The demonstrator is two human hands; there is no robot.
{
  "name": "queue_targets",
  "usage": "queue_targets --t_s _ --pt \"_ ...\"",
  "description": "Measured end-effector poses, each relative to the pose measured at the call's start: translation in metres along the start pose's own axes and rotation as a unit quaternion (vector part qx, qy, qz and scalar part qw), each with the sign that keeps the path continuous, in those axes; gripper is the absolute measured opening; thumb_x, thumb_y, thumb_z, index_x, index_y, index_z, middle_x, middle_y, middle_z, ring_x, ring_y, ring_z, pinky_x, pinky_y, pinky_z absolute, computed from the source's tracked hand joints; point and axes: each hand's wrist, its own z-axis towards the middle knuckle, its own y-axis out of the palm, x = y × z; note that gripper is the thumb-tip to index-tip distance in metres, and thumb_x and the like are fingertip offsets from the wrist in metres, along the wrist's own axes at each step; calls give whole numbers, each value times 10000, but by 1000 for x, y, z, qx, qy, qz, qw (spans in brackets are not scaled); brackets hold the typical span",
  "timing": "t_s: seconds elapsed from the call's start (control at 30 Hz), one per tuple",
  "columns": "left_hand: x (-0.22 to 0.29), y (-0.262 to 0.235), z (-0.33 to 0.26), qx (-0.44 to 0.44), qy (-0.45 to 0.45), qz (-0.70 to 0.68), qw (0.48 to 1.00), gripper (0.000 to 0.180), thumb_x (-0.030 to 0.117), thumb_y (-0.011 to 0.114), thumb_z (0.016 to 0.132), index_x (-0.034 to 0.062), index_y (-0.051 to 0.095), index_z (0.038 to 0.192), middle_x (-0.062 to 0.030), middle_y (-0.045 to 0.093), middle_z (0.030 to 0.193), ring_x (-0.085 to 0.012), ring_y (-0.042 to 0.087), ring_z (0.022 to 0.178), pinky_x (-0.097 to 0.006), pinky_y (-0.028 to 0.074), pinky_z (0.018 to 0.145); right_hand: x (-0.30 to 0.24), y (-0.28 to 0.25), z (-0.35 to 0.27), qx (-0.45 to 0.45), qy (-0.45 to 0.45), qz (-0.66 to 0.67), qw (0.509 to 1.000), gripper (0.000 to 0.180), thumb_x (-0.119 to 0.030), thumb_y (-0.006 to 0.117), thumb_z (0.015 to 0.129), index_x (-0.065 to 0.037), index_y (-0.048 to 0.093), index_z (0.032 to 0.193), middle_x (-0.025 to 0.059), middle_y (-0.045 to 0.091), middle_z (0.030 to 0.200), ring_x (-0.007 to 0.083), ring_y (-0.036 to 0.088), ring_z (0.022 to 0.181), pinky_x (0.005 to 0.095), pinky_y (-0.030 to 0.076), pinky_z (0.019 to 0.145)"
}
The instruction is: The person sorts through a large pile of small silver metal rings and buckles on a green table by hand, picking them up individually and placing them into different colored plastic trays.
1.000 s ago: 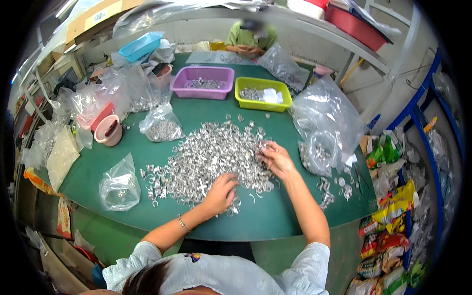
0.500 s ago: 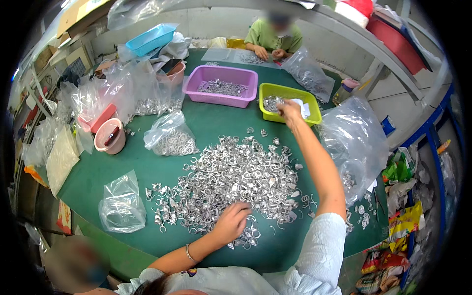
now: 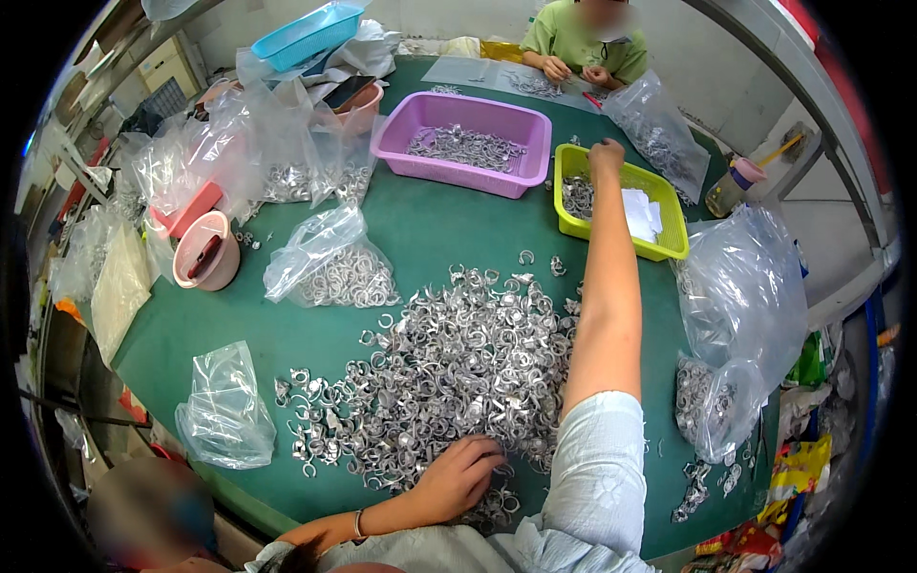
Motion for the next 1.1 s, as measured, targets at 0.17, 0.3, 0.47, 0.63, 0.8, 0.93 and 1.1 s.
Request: queue_targets --t_s 0.17,0.3,0.47,0.63,0.8,0.93,1.1 --pt "-3 -4 -6 24 -31 35 999 307 -35 582 703 8 550 1005 -140 500 1047 -318 496 1011 -371 436 852 -18 1 -75 -150 15 46 988 241 43 454 787 61 614 966 115 626 831 184 598 691 292 497 607" --pt "-4 -3 -6 29 -20 46 998 303 -40 574 701 10 552 999 -143 501 1037 -320 497 992 -370 438 838 -45 -50 -134 -254 -98 -76 959 178 -42 522 803 27 629 928 90 634 789 161 590 693 285 467 617" --pt "-3 3 -8 38 -6 72 997 289 -35 558 708 13 557 993 -142 502 1032 -319 499 965 -376 433 830 -104 -157 -268 -464 -250 -176 831 226 -163 586 802 2 619 953 172 625 933 279 596 875 356 456 791" --pt "-2 5 -9 29 15 121 992 268 -25 541 704 -2 541 971 -155 484 1033 -323 481 972 -381 423 853 -115 -223 -383 -505 -302 -305 749 603 -401 607 804 -134 414 1310 205 349 1347 388 320 1240 453 298 1005" --pt "-8 10 -4 51 46 236 969 299 -36 529 704 8 542 999 -161 480 1113 -323 480 1025 -412 394 916 -90 -244 -431 -419 -320 -300 795 624 -340 638 782 -161 388 1326 244 269 1383 405 297 1260 468 304 1005" --pt "-4 5 -14 -23 7 347 937 284 -33 518 681 3 550 961 -159 466 1185 -313 437 1152 -470 302 1021 -77 -270 -443 -371 -337 -287 816 571 -262 682 741 -169 459 1258 224 314 1353 415 387 1180 471 333 972" --pt "4 -3 -32 6 69 363 929 225 -21 517 677 -2 557 897 -145 477 1154 -314 438 1139 -466 308 1014 -80 -303 -464 -353 -357 -289 815 516 -141 680 722 -137 496 1205 194 387 1292 367 385 1184 436 342 974"
